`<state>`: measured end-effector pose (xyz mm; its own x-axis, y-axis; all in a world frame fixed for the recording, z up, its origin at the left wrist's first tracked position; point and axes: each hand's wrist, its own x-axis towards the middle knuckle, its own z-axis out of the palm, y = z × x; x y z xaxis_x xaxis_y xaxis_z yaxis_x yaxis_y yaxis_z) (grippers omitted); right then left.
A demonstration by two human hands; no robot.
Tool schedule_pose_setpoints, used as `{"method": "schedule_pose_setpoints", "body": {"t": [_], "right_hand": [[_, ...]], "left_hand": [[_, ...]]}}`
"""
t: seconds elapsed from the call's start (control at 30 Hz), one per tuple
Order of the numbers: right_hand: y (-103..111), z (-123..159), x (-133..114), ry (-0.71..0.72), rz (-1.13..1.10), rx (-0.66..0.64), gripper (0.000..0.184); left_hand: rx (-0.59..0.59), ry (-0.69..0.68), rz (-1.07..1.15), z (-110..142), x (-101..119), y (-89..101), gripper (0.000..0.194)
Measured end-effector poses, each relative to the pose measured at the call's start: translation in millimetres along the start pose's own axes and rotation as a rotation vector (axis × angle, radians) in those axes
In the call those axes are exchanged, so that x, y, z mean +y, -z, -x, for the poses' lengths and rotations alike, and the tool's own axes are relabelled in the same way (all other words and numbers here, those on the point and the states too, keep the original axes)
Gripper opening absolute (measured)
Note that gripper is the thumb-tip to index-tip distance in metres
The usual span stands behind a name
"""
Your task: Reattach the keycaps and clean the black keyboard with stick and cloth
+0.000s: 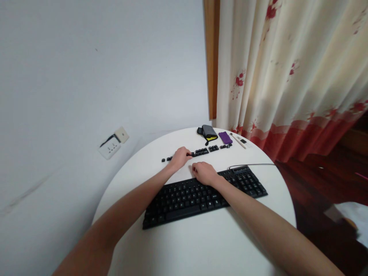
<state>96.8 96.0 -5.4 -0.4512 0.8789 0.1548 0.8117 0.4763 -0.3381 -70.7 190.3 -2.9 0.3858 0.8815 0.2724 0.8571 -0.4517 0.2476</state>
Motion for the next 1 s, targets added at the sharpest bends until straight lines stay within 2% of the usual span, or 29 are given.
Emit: {"method": "schedule_pose_setpoints", "body": {"t": [0.2, 0.37, 0.43, 0.5, 0.6, 0.77, 0.87, 1.0], "right_hand": [[-3.1, -0.9, 1.8, -0.009, -0.045, 0.016, 0.019], [-3.2, -5.2, 6.4, -0.066, -0.119, 0.119, 0.015], [-1.8, -6.9, 6.7, -0.017, -0.248, 0.203, 0.019], [0.0, -7.9, 4.5, 0.094, -0.426, 0.250, 0.018], [3.7, -8.0, -3.4, 0.221, -0.588, 0.221, 0.011], [12.8, -4.7, -13.3, 0.253, -0.682, 0.093, 0.012], [14.3, 1.7, -8.4, 0.210, -0.681, 0.036, 0.014], [9.3, 15.0, 3.3, 0.069, -0.647, 0.117, 0.011]], "left_hand": [[-0.042, 0.045, 0.082, 5.7, 3.0, 5.3, 0.009], [-0.084, 0.060, 0.159, 29.0, 10.4, 21.5, 0.009], [-0.092, 0.063, 0.204, 42.6, 15.0, 31.4, 0.011], [-0.097, 0.067, 0.264, 57.0, 21.4, 42.8, 0.014], [-0.118, 0.070, 0.355, 76.7, 31.3, 59.0, 0.017], [-0.155, 0.089, 0.572, 99.1, 37.5, 70.0, 0.018], [-0.158, 0.138, 0.585, 108.2, 39.7, 67.8, 0.017], [-0.152, 0.150, 0.559, 118.8, 44.7, 62.4, 0.015]]}}
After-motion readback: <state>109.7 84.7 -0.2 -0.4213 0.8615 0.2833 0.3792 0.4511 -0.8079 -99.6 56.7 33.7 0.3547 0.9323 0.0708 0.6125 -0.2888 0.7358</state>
